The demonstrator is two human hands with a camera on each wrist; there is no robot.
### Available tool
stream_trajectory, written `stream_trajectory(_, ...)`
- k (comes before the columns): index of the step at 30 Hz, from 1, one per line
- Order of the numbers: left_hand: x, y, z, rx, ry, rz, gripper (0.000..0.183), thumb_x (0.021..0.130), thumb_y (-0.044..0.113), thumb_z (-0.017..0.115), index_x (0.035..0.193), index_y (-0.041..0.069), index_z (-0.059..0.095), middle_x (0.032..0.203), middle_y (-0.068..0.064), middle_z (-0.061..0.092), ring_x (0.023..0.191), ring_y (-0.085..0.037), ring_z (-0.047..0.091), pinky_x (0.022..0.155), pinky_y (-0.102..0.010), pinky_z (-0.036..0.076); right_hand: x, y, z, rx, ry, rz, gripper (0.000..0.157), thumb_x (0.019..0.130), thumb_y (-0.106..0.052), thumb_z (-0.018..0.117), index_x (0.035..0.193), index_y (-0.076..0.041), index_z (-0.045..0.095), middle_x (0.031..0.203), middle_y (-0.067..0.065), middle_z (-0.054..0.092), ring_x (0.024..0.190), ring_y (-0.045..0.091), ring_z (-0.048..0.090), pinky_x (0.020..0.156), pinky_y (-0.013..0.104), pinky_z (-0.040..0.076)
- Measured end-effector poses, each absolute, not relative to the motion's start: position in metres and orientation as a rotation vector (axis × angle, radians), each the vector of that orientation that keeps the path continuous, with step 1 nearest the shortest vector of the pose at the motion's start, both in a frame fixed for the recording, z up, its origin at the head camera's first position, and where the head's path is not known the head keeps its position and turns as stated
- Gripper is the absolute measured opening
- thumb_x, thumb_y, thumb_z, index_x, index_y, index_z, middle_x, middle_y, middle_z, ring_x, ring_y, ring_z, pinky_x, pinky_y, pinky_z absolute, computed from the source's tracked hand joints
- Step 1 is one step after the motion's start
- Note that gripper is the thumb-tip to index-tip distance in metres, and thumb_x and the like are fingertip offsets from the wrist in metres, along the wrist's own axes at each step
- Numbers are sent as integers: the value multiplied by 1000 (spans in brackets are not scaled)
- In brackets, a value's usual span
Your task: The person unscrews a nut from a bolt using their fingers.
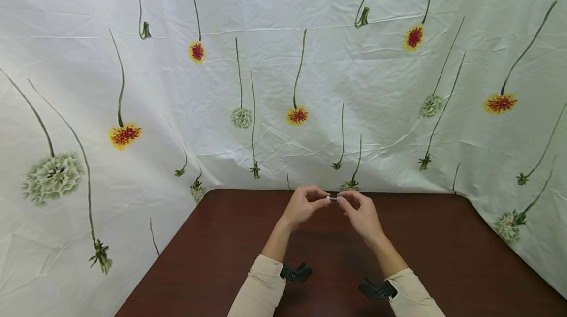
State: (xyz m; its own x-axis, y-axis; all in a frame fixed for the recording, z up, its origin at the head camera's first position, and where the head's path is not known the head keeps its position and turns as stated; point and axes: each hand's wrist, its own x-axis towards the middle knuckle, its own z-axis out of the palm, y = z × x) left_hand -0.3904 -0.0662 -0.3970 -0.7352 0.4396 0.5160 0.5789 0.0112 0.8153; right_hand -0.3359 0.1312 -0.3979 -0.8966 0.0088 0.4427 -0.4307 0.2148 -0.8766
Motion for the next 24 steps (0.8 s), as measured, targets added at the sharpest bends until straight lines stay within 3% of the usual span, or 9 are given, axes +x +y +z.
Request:
stream_trajectory(5, -390, -66, -398, -1094, -2137, -1853, 11, 95, 2, 74, 105, -1, 77, 96, -9, 75, 93, -43, 70, 86, -59, 55, -337, 132, -399, 423, -2133, 1691, 16, 99, -5, 72, 114, 2, 73, 114, 15, 69, 102, 35, 66, 81, 35, 57)
stream_trajectory(10, -390, -66, -397, -1109, -2131, -1858, 12, 95, 3, 74, 106, -1, 76, 97, -10, 75, 94, -43, 70, 86, -58, 55, -336, 133, -398, 433, -2123, 1695, 21, 99, -7, 72, 119, 1, 71, 116, 15, 68, 103, 32, 66, 80, 30, 56)
stream_trajectory(17, -392, -66, -397, -1111, -2130, -1845, 12, 95, 4, 74, 106, -1, 76, 96, -8, 76, 93, -41, 71, 86, -60, 55, -339, 131, -398, 345, -2127, 1696, 17, 101, -13, 71, 109, 1, 75, 97, 18, 69, 90, 34, 64, 74, 30, 56)
stream_trajectory(20, -392, -66, -398, -1106, -2135, -1842, 11, 95, 4, 74, 106, -1, 76, 96, -7, 76, 92, -39, 71, 84, -53, 57, -338, 132, -398, 375, -2125, 1680, 12, 98, -7, 73, 108, 0, 75, 101, 14, 70, 93, 31, 65, 76, 31, 55)
stream_trajectory(24, -392, -66, -399, -1099, -2140, -1843, 12, 96, 4, 74, 106, 0, 76, 97, -7, 76, 92, -37, 71, 82, -40, 58, -337, 133, -398, 450, -2131, 1655, 19, 96, -1, 73, 115, -1, 70, 115, 13, 69, 106, 28, 65, 86, 37, 53)
